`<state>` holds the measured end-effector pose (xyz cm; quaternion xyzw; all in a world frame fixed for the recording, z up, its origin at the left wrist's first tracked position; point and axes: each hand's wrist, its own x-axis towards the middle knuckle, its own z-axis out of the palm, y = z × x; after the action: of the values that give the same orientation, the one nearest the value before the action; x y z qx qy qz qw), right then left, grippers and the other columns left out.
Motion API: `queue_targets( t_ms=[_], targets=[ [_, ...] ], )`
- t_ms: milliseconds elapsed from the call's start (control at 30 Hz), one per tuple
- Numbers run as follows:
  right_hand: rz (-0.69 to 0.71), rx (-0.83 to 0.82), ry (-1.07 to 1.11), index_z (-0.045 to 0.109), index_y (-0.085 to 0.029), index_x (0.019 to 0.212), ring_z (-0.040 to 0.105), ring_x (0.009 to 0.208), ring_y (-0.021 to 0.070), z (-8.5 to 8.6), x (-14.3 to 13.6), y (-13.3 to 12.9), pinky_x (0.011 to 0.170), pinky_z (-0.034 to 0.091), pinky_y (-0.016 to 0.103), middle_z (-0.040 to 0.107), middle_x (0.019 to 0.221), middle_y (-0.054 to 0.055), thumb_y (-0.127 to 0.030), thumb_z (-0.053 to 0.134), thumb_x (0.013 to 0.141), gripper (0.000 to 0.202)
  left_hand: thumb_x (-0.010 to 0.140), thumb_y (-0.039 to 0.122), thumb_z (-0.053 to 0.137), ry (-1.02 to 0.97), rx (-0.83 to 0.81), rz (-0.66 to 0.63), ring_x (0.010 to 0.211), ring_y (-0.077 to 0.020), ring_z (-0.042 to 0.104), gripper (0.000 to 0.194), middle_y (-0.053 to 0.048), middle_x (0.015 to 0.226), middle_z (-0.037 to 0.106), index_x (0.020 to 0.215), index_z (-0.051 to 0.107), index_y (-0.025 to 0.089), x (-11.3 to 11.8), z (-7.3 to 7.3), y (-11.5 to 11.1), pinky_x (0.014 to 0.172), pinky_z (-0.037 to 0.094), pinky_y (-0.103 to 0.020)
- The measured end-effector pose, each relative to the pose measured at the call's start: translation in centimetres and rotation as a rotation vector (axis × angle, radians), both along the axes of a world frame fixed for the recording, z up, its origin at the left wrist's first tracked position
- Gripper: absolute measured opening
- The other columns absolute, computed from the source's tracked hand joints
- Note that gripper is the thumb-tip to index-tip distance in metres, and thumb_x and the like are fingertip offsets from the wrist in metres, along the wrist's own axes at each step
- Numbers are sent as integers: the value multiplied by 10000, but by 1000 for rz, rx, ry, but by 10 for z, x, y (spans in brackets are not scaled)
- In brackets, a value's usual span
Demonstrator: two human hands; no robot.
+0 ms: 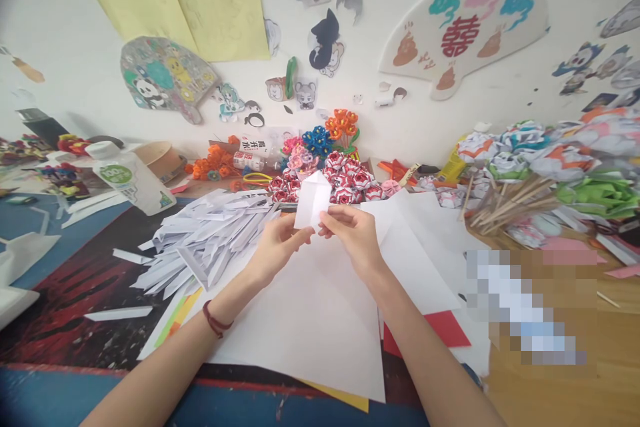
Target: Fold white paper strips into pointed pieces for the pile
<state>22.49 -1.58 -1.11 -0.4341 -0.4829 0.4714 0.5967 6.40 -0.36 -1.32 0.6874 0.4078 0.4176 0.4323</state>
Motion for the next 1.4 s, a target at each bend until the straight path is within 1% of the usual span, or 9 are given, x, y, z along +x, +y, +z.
queue_targets(
  t_ms=[133,233,367,433,533,633,767,1100,1400],
  targets=[
    [27,12,-49,703,-143,802,601,609,146,-2,-4,0,592,464,274,670,688,41,-366,742,718,242,865,349,531,35,22,-70,657,-136,595,240,-33,771,674,877,656,145,-1,2,0,536,399,-216],
    [54,-9,-102,697,-137,719,574,563,135,-2,-3,0,560,443,267,649,630,36,-390,724,728,255,888,401,502,197,143,-57,621,-127,578,283,-20,745,662,885,645,157,-5,4,0,550,397,-222],
    [-19,-29,-93,679,-143,669,544,532,120,1,3,2,539,417,261,631,607,28,-377,743,706,245,816,410,635,518,532,187,730,-167,609,468,-42,955,666,1204,499,186,-15,7,2,627,415,-260],
    [-22,-40,-96,671,-144,649,532,517,116,2,6,3,528,404,260,624,595,27,-366,757,690,241,867,301,592,668,833,180,883,-198,613,451,-78,1076,643,1278,436,195,-20,9,4,706,414,-285],
    [15,-25,-121,663,-145,638,530,516,121,1,8,3,525,401,265,623,593,31,-371,754,691,249,932,142,440,817,1148,94,836,-165,599,251,-64,1017,657,1161,527,200,-26,12,5,692,377,-284],
    [34,-6,-151,663,-144,647,542,528,130,1,8,3,528,412,271,633,613,41,-390,744,698,264,934,108,412,816,1253,89,750,-142,568,198,-44,932,661,1006,581,180,-30,14,4,648,349,-284],
    [55,8,-171,667,-144,675,558,539,138,2,9,2,527,427,274,642,632,45,-406,739,704,273,938,114,411,775,1199,46,765,-141,541,204,-38,923,644,974,596,191,-31,14,5,669,349,-287],
    [91,77,-162,690,-151,710,590,563,141,1,3,-1,536,451,268,643,631,32,-387,705,756,241,913,258,500,422,663,113,930,-193,495,90,-60,974,529,909,565,197,-18,13,7,814,399,-326],
    [70,65,-134,707,-148,754,626,593,154,-1,-2,-1,576,506,278,672,665,43,-360,716,749,213,919,228,461,103,268,-21,713,-115,543,54,2,814,578,882,479,194,-12,6,4,656,410,-238]
  ],
)
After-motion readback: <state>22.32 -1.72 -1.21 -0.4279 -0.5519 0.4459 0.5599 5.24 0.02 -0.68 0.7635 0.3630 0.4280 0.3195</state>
